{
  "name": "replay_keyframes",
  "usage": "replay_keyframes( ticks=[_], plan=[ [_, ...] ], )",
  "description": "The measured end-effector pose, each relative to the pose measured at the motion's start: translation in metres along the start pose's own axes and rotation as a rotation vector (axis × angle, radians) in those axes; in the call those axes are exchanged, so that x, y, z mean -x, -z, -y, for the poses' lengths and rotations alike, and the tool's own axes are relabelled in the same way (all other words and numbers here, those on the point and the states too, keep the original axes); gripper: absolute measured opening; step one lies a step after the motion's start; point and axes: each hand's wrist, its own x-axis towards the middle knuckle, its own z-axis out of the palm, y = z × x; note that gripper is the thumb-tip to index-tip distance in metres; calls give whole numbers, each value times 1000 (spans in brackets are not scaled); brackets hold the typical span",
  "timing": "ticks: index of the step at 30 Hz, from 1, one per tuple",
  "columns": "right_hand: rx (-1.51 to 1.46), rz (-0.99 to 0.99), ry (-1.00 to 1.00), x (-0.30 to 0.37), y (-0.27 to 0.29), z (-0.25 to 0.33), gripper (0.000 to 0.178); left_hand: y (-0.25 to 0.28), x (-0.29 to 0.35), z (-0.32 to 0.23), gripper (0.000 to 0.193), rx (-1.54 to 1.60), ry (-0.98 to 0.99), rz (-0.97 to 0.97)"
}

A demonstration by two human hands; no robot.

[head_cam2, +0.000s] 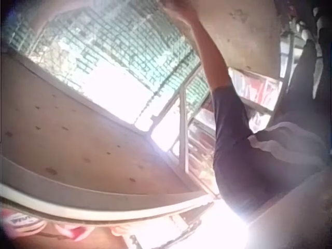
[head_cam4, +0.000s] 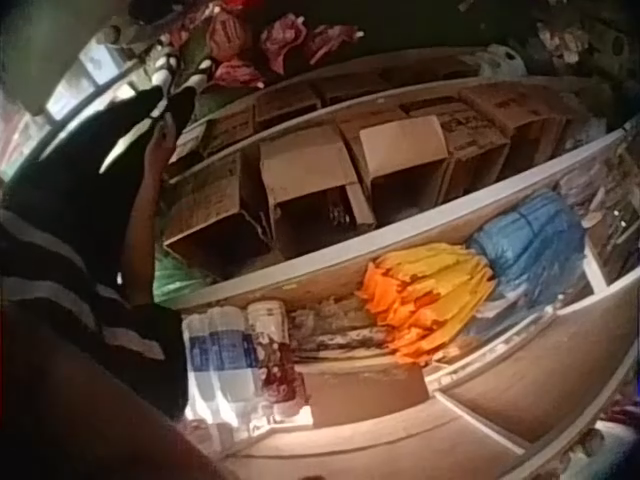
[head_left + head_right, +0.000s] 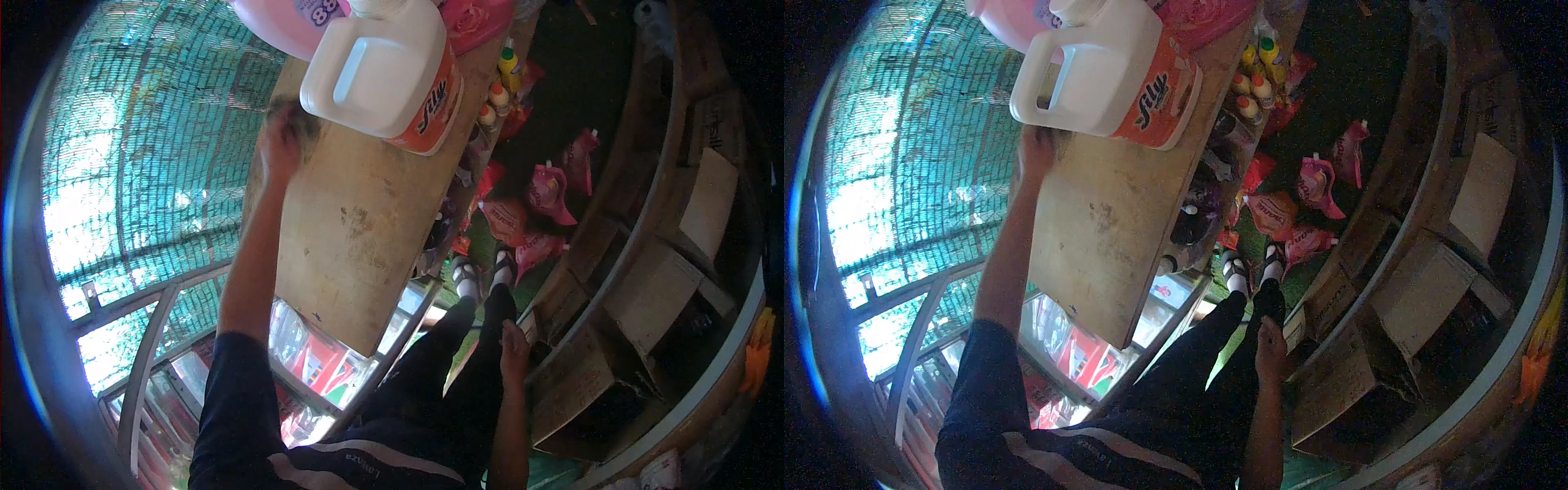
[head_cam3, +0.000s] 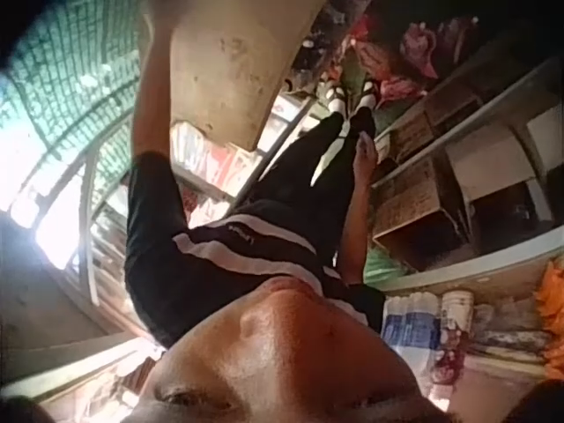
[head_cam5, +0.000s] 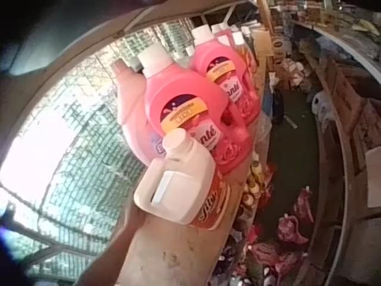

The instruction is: Wiping down incense bundles and detergent products on retail shelves using a cloth.

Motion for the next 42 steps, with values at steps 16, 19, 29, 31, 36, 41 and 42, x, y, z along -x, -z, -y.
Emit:
replay_keyframes(
  ticks=[16, 19, 29, 31, 36, 41, 42],
  plan=[
    [-22, -66, 52, 14, 20, -19, 30, -19, 108, -99, 52, 331, -76, 96],
    [-114, -86, 75, 9, 15, -17, 30, -30, 97, -107, 50, 278, -163, 61],
    [-114, -128, 88, 30, -8, -25, 30, -36, 198, -231, 37, 533, -604, 488],
    [-195, -145, 46, 38, -3, -27, 33, -14, 173, -195, 33, 584, -414, 321],
    [-152, -116, -13, 28, 8, -23, 39, 30, 112, -50, 38, 300, 26, 125],
    [-148, -155, 42, 25, -8, -16, 35, 3, 191, -108, 48, 246, -357, 175],
    [-132, -142, 54, 27, -4, -18, 34, -3, 214, -124, 48, 114, -400, 268]
  ],
)
